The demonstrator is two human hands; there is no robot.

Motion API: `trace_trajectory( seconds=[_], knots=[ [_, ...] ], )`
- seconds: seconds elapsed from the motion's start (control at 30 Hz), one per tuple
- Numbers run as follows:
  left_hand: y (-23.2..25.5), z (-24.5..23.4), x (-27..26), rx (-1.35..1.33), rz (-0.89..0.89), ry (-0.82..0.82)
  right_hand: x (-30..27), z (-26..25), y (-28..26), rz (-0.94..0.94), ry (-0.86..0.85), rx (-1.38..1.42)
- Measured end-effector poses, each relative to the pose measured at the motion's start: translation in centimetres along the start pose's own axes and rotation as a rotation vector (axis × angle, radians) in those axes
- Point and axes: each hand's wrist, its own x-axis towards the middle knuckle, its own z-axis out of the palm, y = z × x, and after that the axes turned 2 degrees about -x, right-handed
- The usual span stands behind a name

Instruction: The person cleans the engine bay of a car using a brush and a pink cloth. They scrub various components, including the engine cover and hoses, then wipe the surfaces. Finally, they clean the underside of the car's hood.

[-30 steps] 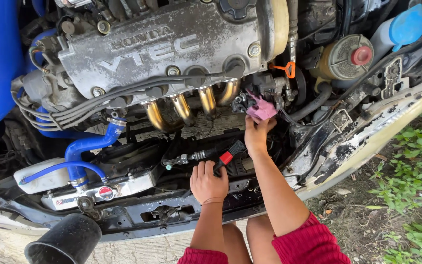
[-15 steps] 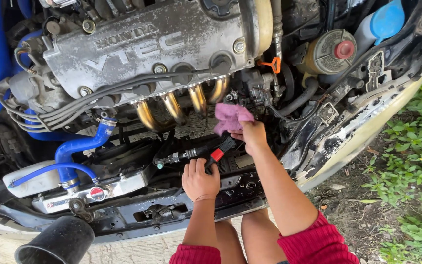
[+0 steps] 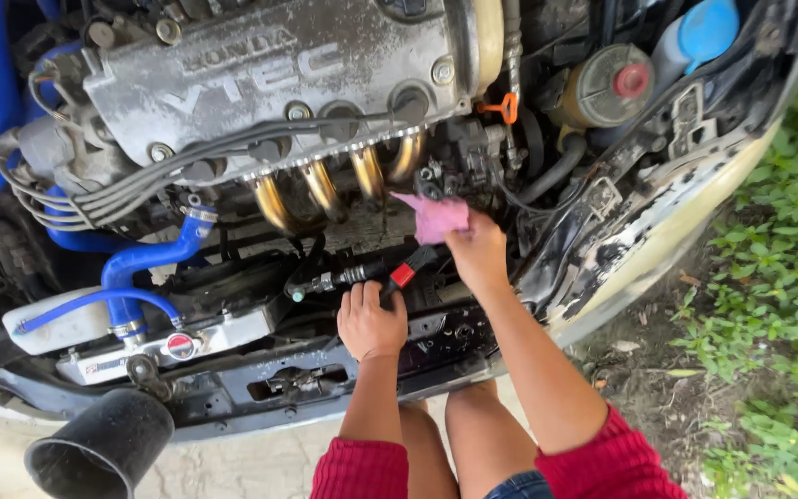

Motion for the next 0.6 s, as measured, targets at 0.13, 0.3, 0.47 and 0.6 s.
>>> trace_trajectory(
  seconds=[0.13,0.3,0.47,0.6],
  knots=[
    [-0.4,1.0,0.0,0.042,-0.015,-0.078,-5.2,-4.4,-6.3,-0.063,-0.033,-0.371],
    [0.5,-3.0,2.3,-0.028,-0.221,-0.512,-8.7,-7.6,-8.6,-0.23,-0.039,-0.666],
    [1.9,-6.4,5.0,-0.926,-0.964,-0.729,-14.4,-8.0,-12.0,-0.525,-0.063,-0.738],
    [6.7,-15.8,6.5,-1.319,-1.06,-0.842,-19.2,-6.8,-12.8,-0.637,-0.087,-0.682]
  ],
)
